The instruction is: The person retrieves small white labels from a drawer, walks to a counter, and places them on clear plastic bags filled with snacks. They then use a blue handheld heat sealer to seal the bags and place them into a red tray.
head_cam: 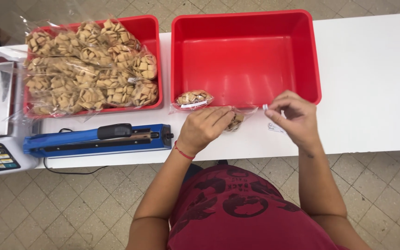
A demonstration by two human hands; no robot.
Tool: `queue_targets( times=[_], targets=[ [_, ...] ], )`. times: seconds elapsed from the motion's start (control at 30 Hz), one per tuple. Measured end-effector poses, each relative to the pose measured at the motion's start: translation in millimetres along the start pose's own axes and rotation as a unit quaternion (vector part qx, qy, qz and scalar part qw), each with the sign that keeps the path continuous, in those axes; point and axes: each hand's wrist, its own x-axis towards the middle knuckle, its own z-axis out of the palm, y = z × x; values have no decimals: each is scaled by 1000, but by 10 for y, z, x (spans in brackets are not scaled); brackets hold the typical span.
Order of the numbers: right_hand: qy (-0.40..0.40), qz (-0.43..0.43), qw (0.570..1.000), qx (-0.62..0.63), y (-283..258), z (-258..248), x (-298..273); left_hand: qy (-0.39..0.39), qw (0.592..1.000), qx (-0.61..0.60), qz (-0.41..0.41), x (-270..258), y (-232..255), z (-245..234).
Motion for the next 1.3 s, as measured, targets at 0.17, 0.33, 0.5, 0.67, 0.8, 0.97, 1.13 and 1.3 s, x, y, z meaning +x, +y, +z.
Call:
queue_targets(
  times=[0.17,0.33,0.5,0.67,0.8,0.97,1.13,1.3],
  targets=[
    [-68,-6,997,44,-335,99,382,56,996,36,56,151,-33,-98],
    [-129,-98,987,-5,-385,315,580,82,991,90,62,5,-86,9],
    [-149,-95,984,5,-299,384,590,70,996,60,14,41,-66,-72],
    [-176,-122,972,-94,-480,492,628,24,995,-48,-88,25,-41,-156],
    [-232,-130,931,-250,-503,485,665,9,989,-87,-121,-10,-31,-137],
    [-335,-90,850,-396,-501,533,729,2,988,-74,-133,-21,-62,-103],
    [-275,-94,918,-269,-547,233,596,-12,989,-64,-132,4,-74,-146],
    [-226,-124,931,-258,-348,293,322,-30,991,-61,-118,10,-86,-132]
  ],
)
